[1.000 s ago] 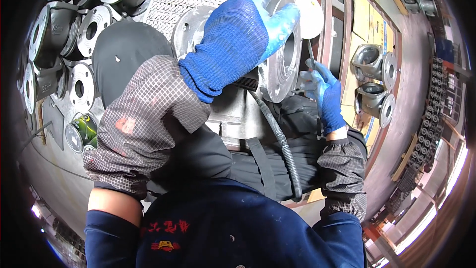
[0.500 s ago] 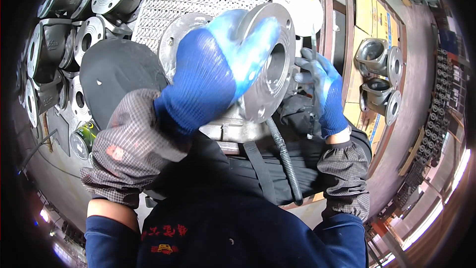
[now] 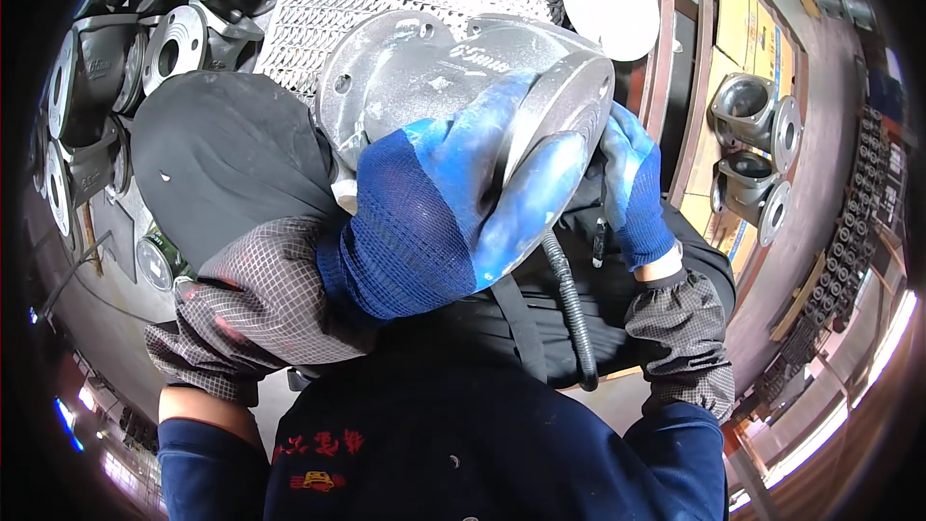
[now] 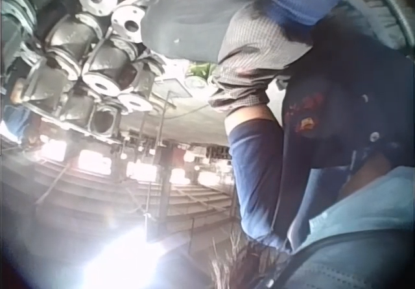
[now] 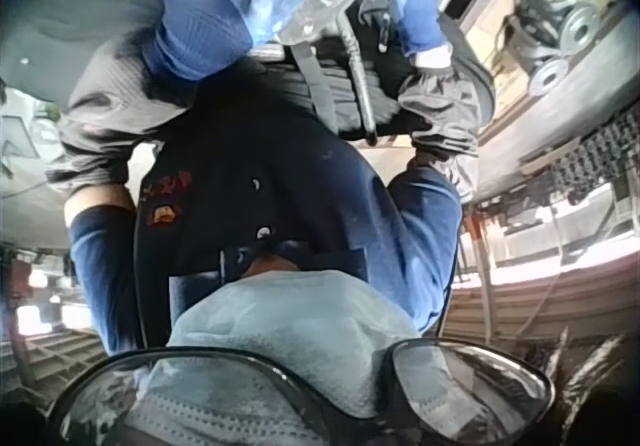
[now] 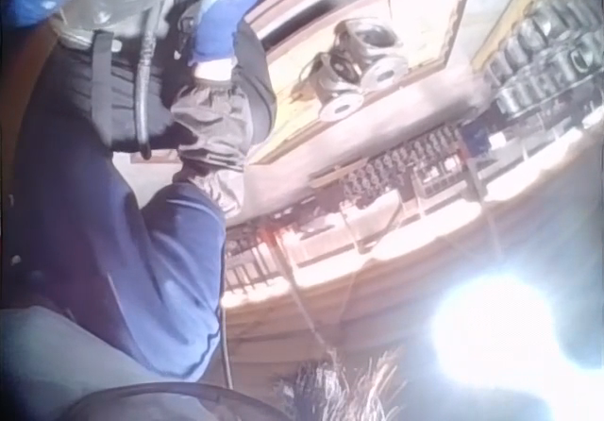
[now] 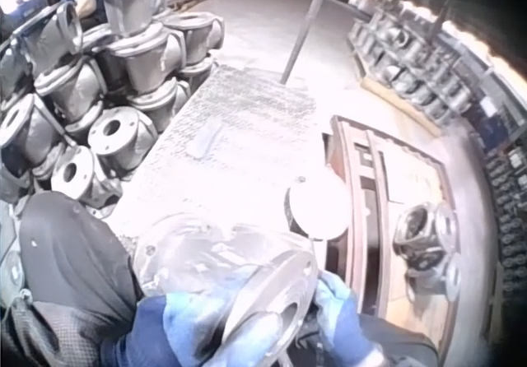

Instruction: The person uses a handheld deburring tool to clean the interior and edges of a metal flange casting, turning the object over to reach different sides. They then use a small pick to scrape residue from the exterior surface and recessed areas of the casting.

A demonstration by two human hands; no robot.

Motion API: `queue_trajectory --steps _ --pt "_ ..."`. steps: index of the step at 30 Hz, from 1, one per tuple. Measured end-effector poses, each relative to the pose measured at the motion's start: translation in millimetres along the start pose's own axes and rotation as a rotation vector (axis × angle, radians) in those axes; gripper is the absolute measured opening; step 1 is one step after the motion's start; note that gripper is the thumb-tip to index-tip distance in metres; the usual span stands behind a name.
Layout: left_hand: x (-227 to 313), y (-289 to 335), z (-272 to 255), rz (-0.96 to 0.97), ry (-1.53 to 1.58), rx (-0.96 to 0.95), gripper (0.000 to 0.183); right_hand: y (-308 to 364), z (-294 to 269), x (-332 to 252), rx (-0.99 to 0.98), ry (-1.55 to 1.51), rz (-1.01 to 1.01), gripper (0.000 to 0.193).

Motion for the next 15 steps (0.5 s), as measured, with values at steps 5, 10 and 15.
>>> queue_trajectory --steps 5,10,15 --pt "0 5 1 0.073 -0.028 0.095 0.047 1 2 -2 0.019 -0.063 0.049 0.034" --pt "-25 3 11 -0.323 0.384 -0.16 0.048 0 0 -10 -0.045 0.143 -0.202 0.034" --pt "-24 3 11 -0.394 0.477 -0.19 0.043 -1 -1 -9 -0.076 0.12 -0.181 0.034"
Point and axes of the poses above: each hand's wrist, its own y-axis away from the middle knuckle, its own z-axis out of the palm, x = y × z, the point moved 9 cm from there along -y, towards the middle knuckle, and after that the axes turned 11 degrees about -z, right-handed, at the moved point
